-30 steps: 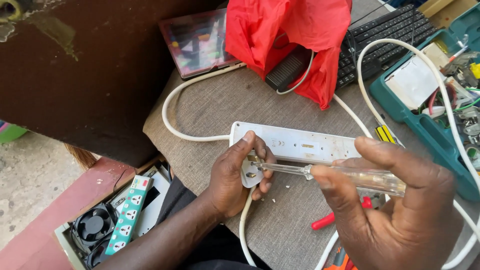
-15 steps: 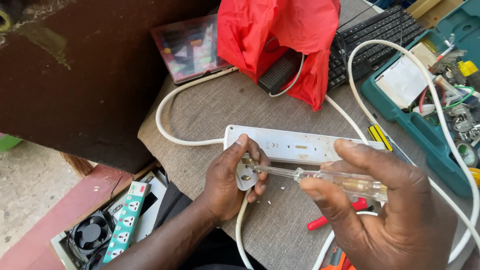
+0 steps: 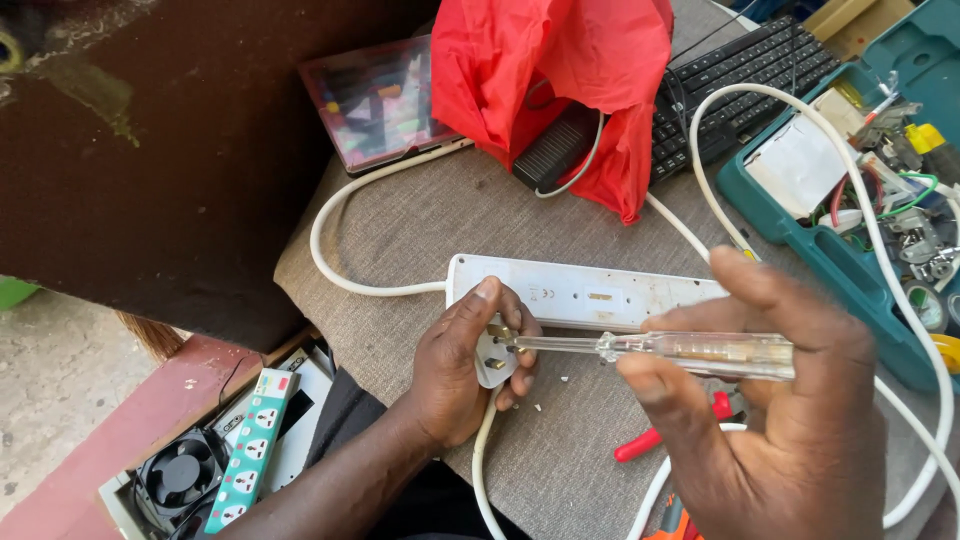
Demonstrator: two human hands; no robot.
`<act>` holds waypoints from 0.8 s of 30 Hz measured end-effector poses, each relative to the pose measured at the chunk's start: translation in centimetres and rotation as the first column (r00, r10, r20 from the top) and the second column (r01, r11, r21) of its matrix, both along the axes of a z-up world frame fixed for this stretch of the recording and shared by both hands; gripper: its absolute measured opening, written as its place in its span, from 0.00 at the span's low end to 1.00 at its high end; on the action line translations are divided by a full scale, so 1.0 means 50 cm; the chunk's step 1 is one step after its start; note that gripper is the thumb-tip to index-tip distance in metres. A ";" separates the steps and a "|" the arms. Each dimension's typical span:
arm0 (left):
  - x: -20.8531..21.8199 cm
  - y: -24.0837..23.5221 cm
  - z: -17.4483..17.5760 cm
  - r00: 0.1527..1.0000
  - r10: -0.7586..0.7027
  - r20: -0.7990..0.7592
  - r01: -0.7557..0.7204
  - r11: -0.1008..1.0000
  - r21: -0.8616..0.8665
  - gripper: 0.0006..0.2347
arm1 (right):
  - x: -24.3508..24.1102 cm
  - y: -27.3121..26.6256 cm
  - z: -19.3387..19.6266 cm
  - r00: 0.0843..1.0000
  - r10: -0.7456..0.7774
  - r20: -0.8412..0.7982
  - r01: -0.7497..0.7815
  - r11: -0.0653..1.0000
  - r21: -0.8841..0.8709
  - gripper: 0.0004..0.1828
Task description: Using a screwdriver to unscrew and open a three-pin power plug
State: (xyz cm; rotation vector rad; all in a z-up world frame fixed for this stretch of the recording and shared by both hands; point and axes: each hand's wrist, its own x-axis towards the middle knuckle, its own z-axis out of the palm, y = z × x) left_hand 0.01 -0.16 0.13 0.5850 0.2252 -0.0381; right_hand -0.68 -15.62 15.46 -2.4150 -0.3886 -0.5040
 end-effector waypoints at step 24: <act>-0.011 0.002 0.013 0.998 -0.051 0.047 0.028 0.917 0.398 0.15 | -0.033 -0.178 -0.063 0.988 0.132 0.073 -0.105 0.949 -0.296 0.24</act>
